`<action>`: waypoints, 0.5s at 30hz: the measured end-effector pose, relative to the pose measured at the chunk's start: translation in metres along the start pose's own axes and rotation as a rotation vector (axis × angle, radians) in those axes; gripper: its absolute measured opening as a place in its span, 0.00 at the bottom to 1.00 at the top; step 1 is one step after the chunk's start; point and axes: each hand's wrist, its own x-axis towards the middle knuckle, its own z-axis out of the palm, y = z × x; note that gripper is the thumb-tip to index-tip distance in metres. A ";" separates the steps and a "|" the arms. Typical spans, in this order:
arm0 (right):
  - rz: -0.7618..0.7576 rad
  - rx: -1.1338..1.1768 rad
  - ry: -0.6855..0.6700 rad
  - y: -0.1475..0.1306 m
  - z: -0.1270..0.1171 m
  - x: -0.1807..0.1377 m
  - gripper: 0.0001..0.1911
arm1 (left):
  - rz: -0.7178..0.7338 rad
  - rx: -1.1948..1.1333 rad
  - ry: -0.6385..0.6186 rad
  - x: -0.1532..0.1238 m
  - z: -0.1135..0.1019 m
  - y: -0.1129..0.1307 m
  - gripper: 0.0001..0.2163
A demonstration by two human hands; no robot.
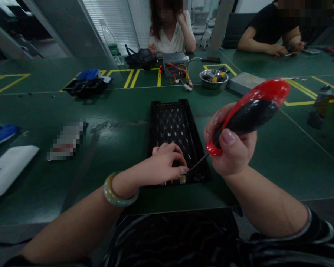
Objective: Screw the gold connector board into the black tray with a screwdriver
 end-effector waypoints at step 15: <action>0.072 -0.220 -0.195 0.011 -0.010 -0.016 0.13 | 0.048 -0.049 -0.005 -0.001 -0.001 0.000 0.11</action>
